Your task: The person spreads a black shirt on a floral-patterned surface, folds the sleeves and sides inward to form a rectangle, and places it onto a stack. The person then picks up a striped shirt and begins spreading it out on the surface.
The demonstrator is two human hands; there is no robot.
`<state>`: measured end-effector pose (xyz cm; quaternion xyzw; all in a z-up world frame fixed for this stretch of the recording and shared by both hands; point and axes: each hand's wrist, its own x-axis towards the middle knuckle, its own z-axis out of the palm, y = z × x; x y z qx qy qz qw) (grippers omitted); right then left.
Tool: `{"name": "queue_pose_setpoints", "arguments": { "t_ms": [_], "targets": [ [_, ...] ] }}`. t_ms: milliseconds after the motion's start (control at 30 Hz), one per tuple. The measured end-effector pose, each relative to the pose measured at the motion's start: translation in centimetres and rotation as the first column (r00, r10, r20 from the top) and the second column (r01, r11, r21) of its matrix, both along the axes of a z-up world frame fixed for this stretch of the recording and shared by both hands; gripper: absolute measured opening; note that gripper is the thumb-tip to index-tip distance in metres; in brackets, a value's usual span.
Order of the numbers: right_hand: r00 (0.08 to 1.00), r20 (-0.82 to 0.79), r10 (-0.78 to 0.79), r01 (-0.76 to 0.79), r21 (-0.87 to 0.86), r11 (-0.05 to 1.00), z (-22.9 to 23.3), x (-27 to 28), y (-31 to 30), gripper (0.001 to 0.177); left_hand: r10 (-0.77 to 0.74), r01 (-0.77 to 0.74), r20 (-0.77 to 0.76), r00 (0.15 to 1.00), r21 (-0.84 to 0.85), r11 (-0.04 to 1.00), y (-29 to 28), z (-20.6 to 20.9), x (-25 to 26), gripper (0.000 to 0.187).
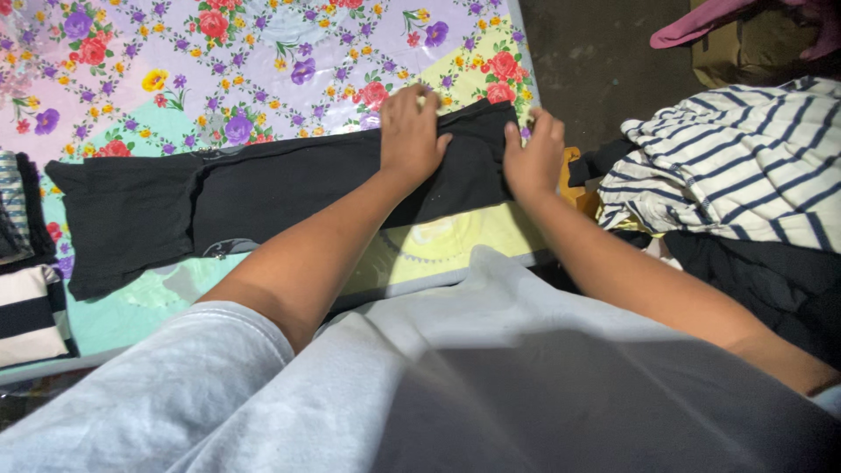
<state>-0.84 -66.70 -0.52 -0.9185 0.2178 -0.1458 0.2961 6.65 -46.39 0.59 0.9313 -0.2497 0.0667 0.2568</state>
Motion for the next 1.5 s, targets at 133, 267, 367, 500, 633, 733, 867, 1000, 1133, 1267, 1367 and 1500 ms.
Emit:
{"name": "queue_pose_setpoints", "arguments": {
  "t_ms": [133,267,367,500,633,733,867,1000,1133,1267,1367,1500],
  "targets": [
    [0.970,0.098,0.223,-0.175,-0.358,0.917,0.7,-1.5,3.7,0.089,0.107,-0.108,0.020,0.994,0.040,0.993,1.3,-1.6,-2.0,0.066],
    [0.972,-0.223,-0.070,-0.012,-0.345,0.938,1.4,-1.5,5.6,0.126,-0.092,0.099,-0.048,0.995,0.162,0.982,6.6,-1.8,-6.4,0.066],
    [0.948,-0.304,-0.093,0.077,-0.065,0.995,1.7,-1.2,5.0,0.124,-0.214,0.234,-0.122,0.969,0.178,0.956,9.2,-1.7,-7.7,0.076],
    [0.927,-0.375,0.015,0.047,0.155,0.987,2.1,1.1,4.0,0.080,-0.210,0.231,-0.263,0.942,0.054,0.971,10.2,-3.6,-6.3,0.069],
    [0.979,-0.084,0.185,-0.153,0.290,0.945,4.1,1.7,7.6,0.064,-0.375,-0.242,-0.586,0.719,-0.716,0.655,12.3,-6.5,-2.7,0.079],
    [0.833,0.003,0.554,-0.489,0.473,0.733,6.0,1.2,13.7,0.061,-0.516,-0.721,-0.780,0.354,-0.579,0.381,17.5,-4.8,-1.5,0.097],
    [0.738,0.253,0.626,-0.642,0.550,0.535,4.3,-0.4,17.7,0.028,-0.572,-0.835,-0.777,0.263,-0.480,0.267,22.2,-1.8,-2.1,0.089],
    [0.860,0.126,0.494,-0.505,0.340,0.793,2.7,-2.0,15.2,0.023,-0.259,-0.739,-0.914,0.313,-0.405,0.538,21.9,-3.0,-2.5,0.054],
    [0.836,0.136,0.531,-0.546,0.108,0.831,4.0,-4.0,15.5,0.042,-0.146,-0.502,-0.716,0.683,-0.605,0.618,22.0,-5.5,-3.2,0.039],
    [0.762,-0.009,0.648,-0.645,-0.103,0.757,4.3,-5.5,16.6,0.052,0.295,-0.518,-0.458,0.839,-0.505,0.690,22.7,-4.6,-4.6,0.039],
    [0.763,-0.083,0.641,-0.646,-0.061,0.761,3.2,-6.0,16.9,0.058,0.312,-0.460,-0.350,0.883,-0.522,0.718,21.6,-3.0,-5.3,0.020],
    [0.761,-0.088,0.643,-0.649,-0.076,0.757,1.9,-6.1,16.7,0.056,0.137,-0.436,-0.576,0.806,-0.421,0.796,18.5,-1.4,-5.7,0.024]
  ]
}}
